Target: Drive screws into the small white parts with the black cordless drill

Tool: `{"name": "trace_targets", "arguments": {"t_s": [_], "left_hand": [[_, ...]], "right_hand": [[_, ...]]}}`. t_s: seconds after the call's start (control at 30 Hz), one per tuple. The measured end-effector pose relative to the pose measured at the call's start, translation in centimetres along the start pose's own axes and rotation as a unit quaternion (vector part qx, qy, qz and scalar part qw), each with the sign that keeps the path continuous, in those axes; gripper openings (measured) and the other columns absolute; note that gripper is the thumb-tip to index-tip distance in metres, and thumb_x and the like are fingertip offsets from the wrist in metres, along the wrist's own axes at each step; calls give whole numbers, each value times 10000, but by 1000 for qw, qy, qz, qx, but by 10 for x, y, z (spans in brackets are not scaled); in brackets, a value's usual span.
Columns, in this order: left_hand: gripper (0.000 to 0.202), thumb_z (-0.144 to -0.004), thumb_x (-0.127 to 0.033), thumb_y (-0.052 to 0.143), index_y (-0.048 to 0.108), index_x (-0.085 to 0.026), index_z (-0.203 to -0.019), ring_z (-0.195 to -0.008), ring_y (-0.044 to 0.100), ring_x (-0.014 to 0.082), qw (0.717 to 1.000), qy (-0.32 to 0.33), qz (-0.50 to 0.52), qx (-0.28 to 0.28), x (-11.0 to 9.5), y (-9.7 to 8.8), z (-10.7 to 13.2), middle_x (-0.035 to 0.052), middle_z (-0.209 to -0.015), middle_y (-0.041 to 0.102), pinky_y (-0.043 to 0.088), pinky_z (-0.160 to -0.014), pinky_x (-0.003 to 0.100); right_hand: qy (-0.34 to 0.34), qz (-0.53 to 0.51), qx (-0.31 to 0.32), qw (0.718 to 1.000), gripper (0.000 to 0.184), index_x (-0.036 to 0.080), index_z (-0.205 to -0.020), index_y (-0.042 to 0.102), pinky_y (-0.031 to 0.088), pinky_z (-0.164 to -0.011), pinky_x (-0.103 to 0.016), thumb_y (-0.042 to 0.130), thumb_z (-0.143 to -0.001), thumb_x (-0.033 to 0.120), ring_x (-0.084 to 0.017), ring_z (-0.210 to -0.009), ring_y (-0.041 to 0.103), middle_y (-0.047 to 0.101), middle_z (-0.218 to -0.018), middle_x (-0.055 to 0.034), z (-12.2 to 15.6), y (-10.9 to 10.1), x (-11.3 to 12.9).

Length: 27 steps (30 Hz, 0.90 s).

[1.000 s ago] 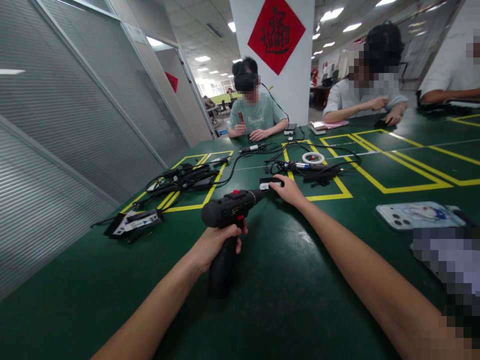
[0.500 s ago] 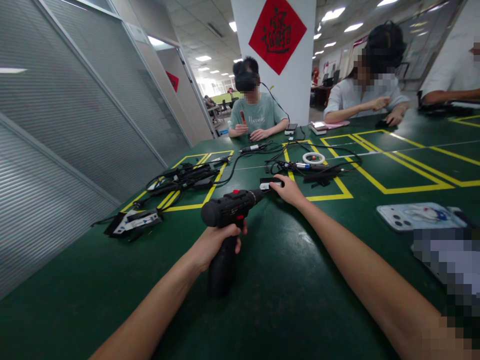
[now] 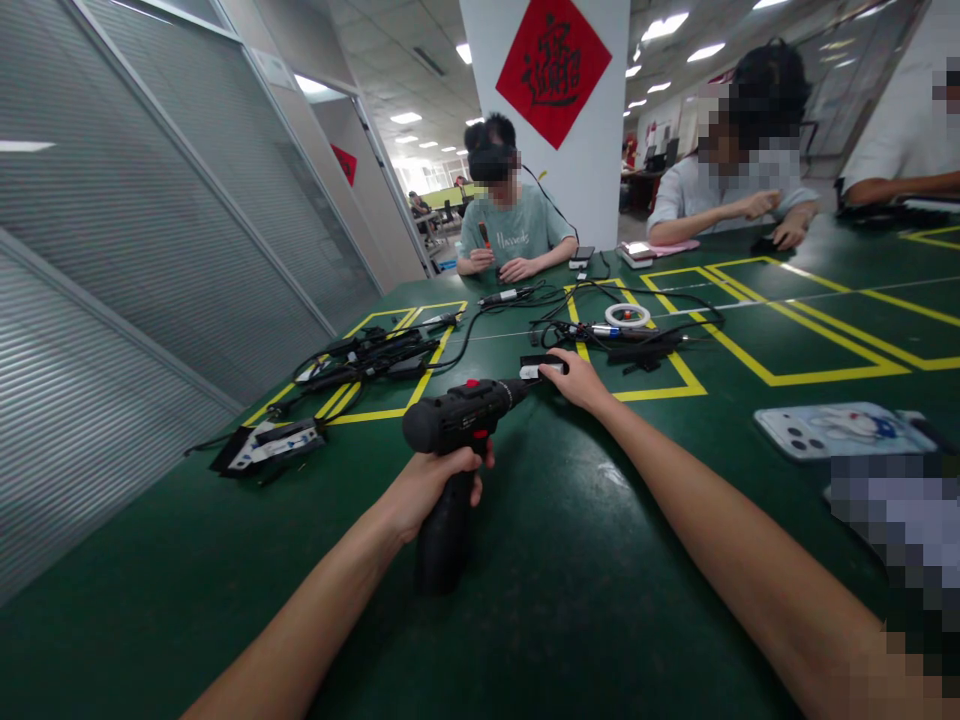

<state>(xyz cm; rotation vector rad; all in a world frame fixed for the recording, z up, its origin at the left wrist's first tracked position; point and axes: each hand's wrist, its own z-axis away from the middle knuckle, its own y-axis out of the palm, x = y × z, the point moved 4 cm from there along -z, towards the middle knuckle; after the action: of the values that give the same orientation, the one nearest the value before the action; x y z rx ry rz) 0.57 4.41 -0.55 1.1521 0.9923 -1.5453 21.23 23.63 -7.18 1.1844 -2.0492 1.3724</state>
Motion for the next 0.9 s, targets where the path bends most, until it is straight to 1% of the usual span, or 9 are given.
{"name": "trace_targets", "arguments": {"t_s": [0.17, 0.43, 0.67, 0.9], "left_hand": [[156, -780, -216, 546, 583, -136, -909, -534, 544, 109, 1000, -9, -7, -5, -1, 0, 0, 30, -846, 581, 399, -533, 254], [146, -777, -220, 552, 573, -148, -903, -540, 551, 115, 1000, 0, -16, -4, 0, -2, -1, 23, -853, 576, 406, -541, 262], [203, -782, -218, 544, 584, -133, -962, -535, 548, 112, 1000, 9, -14, -1, 0, -2, -2, 42, -881, 588, 391, -528, 258], [210, -779, -220, 548, 594, -130, -963, -529, 552, 110, 1000, -3, 5, -11, 2, -2, -2, 32, -849, 590, 394, -519, 250]], "right_hand": [[-2, -8, 1, 1000, 420, 190, -1186, 623, 446, -933, -343, 567, -862, 451, -223, -1033, 599, 640, -1146, -98, 1, -1, 0], [9, -8, 4, 1000, 423, 186, -1189, 624, 443, -944, -339, 576, -858, 445, -224, -1048, 598, 642, -1154, -101, 1, -2, 2], [8, -2, 2, 1000, 431, 185, -1191, 627, 449, -931, -339, 578, -857, 452, -221, -1014, 607, 648, -1132, -102, 1, -2, 3], [3, 8, 19, 1000, 442, 195, -1242, 605, 441, -955, -344, 569, -869, 429, -227, -1075, 597, 634, -1198, -103, 0, -2, 0]]}}
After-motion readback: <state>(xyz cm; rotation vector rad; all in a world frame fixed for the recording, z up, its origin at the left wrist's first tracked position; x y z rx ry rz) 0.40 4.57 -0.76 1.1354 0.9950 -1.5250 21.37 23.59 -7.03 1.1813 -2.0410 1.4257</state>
